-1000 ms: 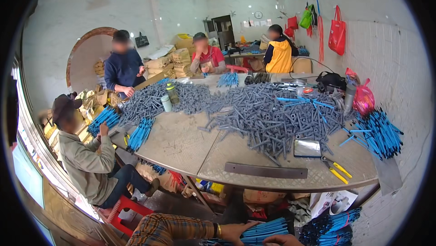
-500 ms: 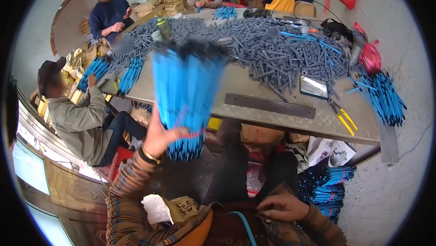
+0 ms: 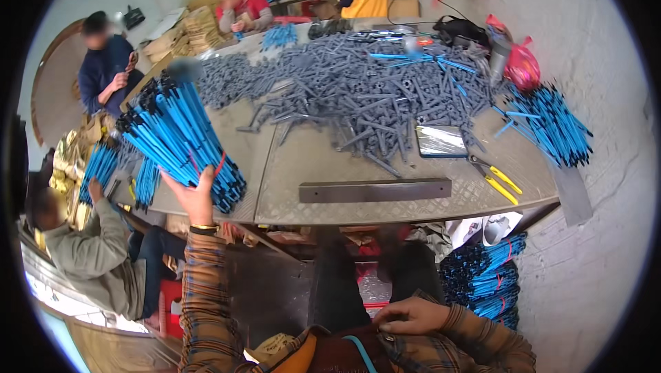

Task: The person assembles and bundles blue plastic wire components by hand, trimming them with pliers.

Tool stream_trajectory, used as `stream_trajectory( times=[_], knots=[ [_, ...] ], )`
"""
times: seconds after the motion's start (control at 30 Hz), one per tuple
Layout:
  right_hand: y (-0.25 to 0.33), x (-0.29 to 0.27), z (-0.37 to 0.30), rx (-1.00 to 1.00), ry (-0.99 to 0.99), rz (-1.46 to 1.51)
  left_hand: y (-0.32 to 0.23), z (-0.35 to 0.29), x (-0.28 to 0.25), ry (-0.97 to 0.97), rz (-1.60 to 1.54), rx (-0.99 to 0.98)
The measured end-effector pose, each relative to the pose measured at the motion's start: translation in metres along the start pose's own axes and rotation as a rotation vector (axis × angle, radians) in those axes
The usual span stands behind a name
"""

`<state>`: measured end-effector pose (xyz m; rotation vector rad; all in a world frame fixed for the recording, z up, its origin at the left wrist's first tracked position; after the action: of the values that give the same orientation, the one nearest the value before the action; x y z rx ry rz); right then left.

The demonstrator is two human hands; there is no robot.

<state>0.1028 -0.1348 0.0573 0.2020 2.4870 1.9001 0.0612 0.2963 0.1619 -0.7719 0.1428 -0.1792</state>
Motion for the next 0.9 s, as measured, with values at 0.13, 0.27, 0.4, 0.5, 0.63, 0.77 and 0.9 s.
stream_trajectory(
  times=[0.13, 0.27, 0.4, 0.5, 0.63, 0.77, 0.9],
  knots=[
    [-0.006, 0.004, 0.008, -0.001, 0.005, 0.023, 0.007, 0.004, -0.005, -0.009, -0.032, -0.023],
    [-0.025, -0.003, 0.011, 0.017, -0.059, 0.029, -0.013, -0.018, -0.014, 0.067, -0.05, -0.001],
    [-0.037, -0.018, 0.021, -0.106, -0.121, 0.361, -0.065, -0.068, -0.016, 0.301, 0.006, -0.119],
    [-0.001, -0.025, 0.037, -0.531, -0.296, 0.079, -0.09, -0.097, -0.03, 0.56, -0.045, -0.128],
    [-0.006, -0.016, -0.014, -0.682, -0.441, 0.081, -0.083, -0.133, -0.003, 0.932, 0.042, 0.014],
    [-0.03, -0.012, -0.039, -0.871, -0.622, 0.027, -0.141, -0.191, 0.046, 1.286, -0.011, 0.096],
    [-0.072, -0.02, -0.09, -0.718, -0.561, 0.196, -0.187, -0.273, 0.137, 1.786, -0.053, 0.04]
  ],
)
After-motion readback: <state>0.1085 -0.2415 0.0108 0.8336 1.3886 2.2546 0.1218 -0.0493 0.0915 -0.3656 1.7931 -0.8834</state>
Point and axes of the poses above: each hand's wrist, its own z-axis towards the middle knuckle, its own x-axis out of the palm, y = z × x, the point moved 4 cm from there along z, towards the middle knuckle, and after that the axes turned 9 degrees about z, right-handed, at the moved point
